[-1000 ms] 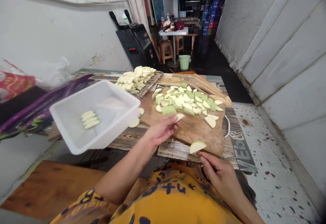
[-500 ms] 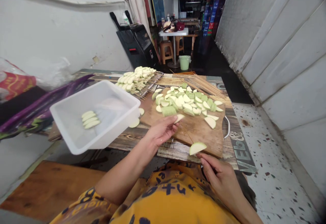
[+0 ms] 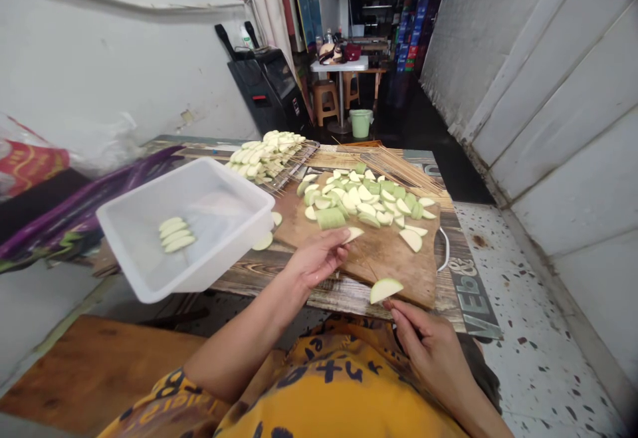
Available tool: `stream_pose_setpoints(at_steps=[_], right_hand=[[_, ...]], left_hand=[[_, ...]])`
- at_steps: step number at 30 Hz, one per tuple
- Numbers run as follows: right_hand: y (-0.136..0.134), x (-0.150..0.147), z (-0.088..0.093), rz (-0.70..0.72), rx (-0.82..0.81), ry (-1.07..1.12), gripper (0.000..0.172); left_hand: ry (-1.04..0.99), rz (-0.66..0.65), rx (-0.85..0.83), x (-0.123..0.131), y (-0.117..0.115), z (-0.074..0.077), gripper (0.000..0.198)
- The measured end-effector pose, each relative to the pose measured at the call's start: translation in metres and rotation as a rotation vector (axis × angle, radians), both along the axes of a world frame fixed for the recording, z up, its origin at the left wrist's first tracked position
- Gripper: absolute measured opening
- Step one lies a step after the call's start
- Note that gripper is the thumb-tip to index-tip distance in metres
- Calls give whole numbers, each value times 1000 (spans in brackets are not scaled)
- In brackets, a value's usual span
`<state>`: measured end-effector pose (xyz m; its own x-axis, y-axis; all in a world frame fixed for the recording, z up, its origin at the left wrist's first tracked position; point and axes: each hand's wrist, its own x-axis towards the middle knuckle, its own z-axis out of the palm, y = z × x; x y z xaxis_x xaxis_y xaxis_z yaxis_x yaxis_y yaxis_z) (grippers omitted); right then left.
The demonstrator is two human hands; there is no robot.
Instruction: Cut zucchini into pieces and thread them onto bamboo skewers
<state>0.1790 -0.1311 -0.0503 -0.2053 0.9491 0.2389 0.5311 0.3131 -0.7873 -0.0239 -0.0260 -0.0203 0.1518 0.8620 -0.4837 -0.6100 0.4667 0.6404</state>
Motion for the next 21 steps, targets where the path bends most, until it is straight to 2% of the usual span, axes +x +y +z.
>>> stream_pose_setpoints(at_steps=[11, 15, 21], right_hand=[[1, -2, 4, -10, -16, 20, 26], [2, -5, 5, -16, -34, 64, 26], [2, -10, -1, -15, -219, 191, 31]], left_hand=[[-1, -50, -14, 6, -1, 6, 12], [-93, -27, -67, 9, 0, 6, 9], [-142, -33, -93, 16, 0, 4, 12]])
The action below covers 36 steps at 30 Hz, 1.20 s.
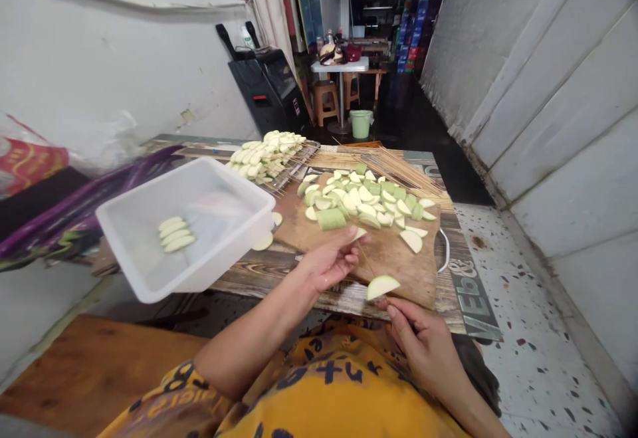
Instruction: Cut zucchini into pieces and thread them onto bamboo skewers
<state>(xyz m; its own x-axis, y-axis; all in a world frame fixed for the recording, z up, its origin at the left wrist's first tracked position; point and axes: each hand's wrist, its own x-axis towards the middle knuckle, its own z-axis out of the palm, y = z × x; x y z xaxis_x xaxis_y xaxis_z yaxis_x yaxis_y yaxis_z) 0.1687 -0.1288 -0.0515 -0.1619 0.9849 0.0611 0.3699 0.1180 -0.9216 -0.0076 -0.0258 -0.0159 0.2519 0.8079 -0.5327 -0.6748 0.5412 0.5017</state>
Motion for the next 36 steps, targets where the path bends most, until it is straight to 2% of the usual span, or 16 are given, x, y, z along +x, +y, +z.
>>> stream_pose_setpoints(at_steps=[7, 15, 27, 36], right_hand=[[-1, 1, 0, 34, -53, 19, 33], [-1, 1, 2, 2, 86, -103, 30], [2, -2, 7, -19, 234, -165, 26], [3, -2, 3, -57, 356, -229, 22]], left_hand=[[53, 52, -52, 5, -3, -3, 17], [118, 103, 22, 10, -6, -3, 12], [211, 41, 52, 17, -12, 0, 14], [227, 9, 62, 30, -22, -5, 14]])
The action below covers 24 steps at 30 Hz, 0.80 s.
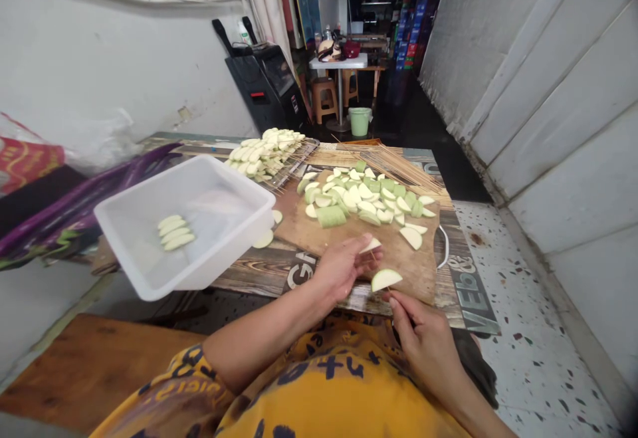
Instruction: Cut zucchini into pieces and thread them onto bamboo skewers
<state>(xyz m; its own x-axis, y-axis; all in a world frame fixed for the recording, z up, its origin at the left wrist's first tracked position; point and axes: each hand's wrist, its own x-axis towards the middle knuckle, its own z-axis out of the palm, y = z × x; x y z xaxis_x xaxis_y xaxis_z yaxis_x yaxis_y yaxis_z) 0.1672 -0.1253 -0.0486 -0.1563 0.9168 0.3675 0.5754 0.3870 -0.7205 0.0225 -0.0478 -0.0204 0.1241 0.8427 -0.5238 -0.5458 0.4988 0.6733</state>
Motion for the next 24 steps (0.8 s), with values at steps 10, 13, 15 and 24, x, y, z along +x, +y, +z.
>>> stream_pose_setpoints(at_steps=[10, 13, 15, 24], right_hand=[[7, 4, -5, -113, 155, -69, 24], [4, 18, -9, -204, 139, -63, 24], [1, 28, -11, -267, 99, -51, 25], [-1, 34, -17, -285, 34, -19, 26]], left_hand=[[47, -154, 131, 19, -4, -12, 23], [340, -143, 396, 5, 11, -21, 31], [717, -94, 644, -7, 26, -26, 35], [1814, -367, 1121, -15, 75, -25, 15]])
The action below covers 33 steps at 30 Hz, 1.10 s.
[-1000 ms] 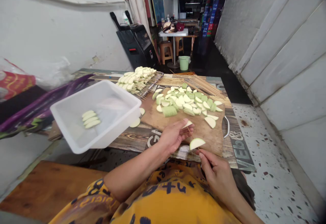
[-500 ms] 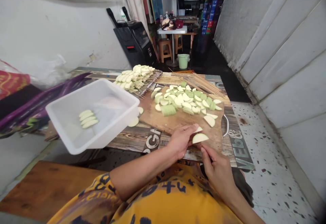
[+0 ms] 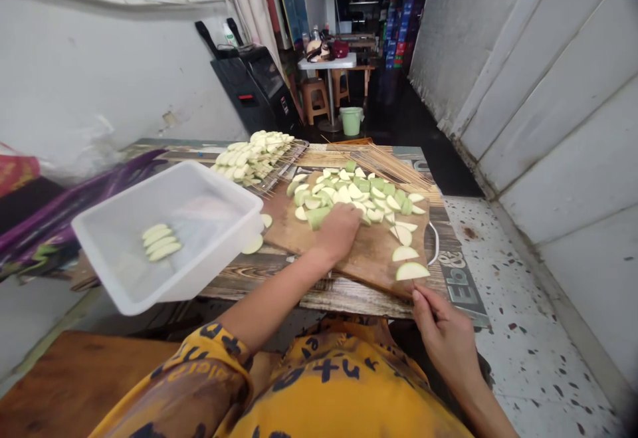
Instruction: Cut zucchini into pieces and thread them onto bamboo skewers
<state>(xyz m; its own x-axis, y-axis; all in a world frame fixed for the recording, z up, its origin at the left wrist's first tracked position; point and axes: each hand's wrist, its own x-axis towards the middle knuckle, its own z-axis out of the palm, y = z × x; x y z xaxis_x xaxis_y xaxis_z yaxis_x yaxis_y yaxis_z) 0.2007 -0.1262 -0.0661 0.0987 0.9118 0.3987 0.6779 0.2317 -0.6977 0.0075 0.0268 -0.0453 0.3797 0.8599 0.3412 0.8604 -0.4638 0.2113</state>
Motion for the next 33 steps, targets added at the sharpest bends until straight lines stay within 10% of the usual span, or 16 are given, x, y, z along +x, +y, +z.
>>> stream_pose_setpoints(at_steps=[4, 7, 16, 33], right_hand=[[1, 0, -1, 2, 7, -12, 26], [-1, 0, 2, 25, 6, -10, 24], [-10, -10, 16, 195, 11, -20, 19], [-11, -14, 17, 236, -11, -36, 22]], left_hand=[[-15, -77, 13, 2, -2, 3, 14], [-388, -48, -117, 0, -9, 5, 7], [-1734, 189, -1122, -10, -30, 31, 4], [-1854, 343, -1153, -5, -42, 41, 9]])
